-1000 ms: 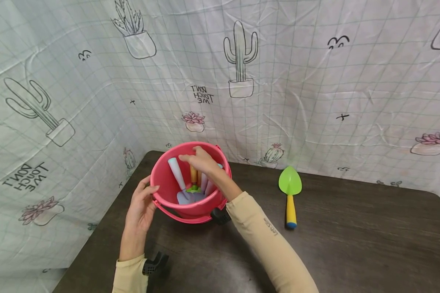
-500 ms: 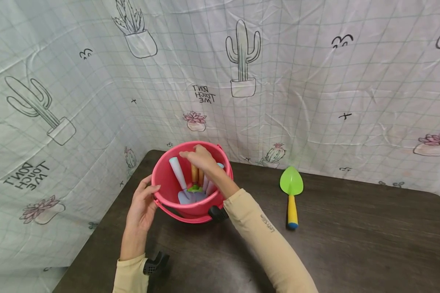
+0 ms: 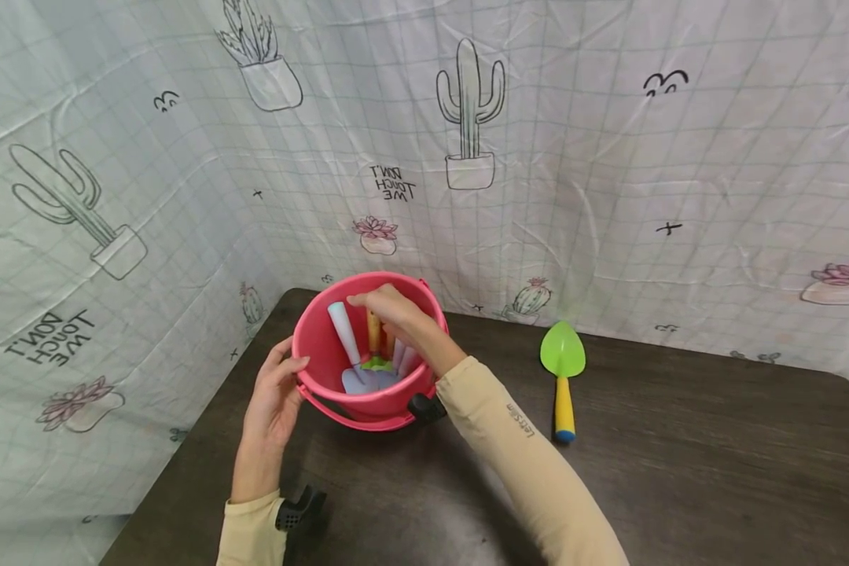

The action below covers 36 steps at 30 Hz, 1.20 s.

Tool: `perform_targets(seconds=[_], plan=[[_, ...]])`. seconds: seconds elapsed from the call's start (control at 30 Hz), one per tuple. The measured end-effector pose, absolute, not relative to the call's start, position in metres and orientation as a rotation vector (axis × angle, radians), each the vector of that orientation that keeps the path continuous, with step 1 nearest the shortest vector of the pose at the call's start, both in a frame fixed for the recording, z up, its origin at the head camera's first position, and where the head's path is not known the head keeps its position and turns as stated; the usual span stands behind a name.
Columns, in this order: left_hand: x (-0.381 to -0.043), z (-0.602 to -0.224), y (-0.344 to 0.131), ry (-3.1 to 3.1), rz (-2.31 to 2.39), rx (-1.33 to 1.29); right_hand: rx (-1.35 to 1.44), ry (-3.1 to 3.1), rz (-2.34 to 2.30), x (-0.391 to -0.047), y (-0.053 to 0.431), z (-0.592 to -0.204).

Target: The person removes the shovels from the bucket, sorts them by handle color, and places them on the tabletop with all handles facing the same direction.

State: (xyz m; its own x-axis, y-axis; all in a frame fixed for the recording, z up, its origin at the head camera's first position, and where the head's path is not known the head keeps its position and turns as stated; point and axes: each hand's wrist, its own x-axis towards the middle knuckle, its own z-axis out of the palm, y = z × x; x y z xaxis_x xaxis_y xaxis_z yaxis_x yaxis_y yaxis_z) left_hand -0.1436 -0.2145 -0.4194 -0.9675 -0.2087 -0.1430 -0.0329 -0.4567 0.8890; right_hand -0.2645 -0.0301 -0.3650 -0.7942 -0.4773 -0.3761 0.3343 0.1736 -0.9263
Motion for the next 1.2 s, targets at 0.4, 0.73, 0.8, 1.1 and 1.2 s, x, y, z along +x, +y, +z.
perform_targets(seconds=[0.4, 0.73, 0.8, 1.1, 1.2], plan=[[-0.143, -0.419, -0.215, -1.577, -2.577, 0.348, -0.221, 1.977, -1.580, -0.265, -0.031, -0.371], [-0.145, -0.419, -0.217, -1.592, -2.583, 0.335, -0.345, 2.163, -1.495, -0.261, -0.026, -0.373], [-0.145, -0.418, -0.217, -1.591, -2.588, 0.338, -0.336, 2.162, -1.504, -0.260, -0.025, -0.373], [-0.146, -0.417, -0.216, -1.584, -2.601, 0.353, -0.334, 2.086, -1.553, -0.257, -0.026, -0.374], [-0.146, -0.417, -0.216, -1.584, -2.605, 0.354, -0.331, 2.082, -1.557, -0.256, -0.027, -0.373]])
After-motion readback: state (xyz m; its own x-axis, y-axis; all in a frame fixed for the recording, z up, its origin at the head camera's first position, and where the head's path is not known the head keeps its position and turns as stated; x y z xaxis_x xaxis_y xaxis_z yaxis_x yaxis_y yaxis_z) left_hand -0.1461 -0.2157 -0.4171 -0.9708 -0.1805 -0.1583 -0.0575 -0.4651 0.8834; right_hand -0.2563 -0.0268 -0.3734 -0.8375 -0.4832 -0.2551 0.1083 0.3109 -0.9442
